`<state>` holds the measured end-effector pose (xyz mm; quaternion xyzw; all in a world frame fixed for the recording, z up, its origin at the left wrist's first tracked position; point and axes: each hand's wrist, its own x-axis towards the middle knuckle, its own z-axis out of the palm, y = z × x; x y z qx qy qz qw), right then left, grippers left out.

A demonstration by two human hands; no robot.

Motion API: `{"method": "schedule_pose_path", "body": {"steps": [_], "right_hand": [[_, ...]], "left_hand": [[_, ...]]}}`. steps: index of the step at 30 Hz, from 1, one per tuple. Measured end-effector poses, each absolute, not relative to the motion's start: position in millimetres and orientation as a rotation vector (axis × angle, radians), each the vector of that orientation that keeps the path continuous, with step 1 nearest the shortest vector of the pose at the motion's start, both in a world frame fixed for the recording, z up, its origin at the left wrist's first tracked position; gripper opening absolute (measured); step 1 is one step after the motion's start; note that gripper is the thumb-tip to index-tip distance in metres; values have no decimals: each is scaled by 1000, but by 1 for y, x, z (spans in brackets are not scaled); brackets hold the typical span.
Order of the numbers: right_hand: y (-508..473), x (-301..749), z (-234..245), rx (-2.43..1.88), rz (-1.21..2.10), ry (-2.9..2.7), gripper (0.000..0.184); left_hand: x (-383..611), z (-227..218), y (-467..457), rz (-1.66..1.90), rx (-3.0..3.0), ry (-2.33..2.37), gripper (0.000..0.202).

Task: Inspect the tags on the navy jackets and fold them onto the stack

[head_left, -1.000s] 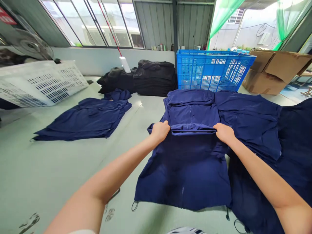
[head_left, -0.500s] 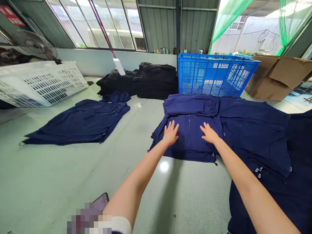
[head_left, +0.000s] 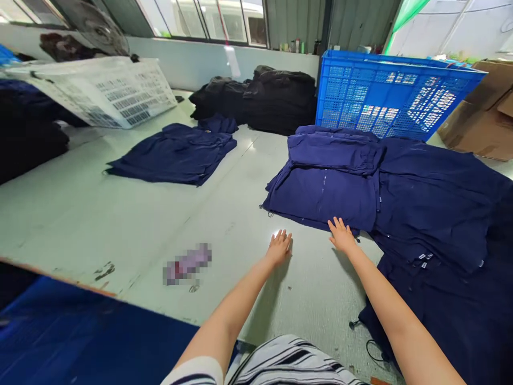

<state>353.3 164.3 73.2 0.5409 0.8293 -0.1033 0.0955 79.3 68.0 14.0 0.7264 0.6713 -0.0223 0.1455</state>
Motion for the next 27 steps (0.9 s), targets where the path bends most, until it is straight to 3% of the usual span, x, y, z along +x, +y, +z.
{"method": "schedule_pose_path", "body": {"steps": [15, 27], "right_hand": [[111, 211, 61, 1188, -462, 2620, 68], [95, -6, 62, 1175, -661, 2732, 60]], "left_hand": [[4, 43, 11, 233, 1897, 2005, 53], [-213, 42, 4, 251, 1857, 2127, 52]]}}
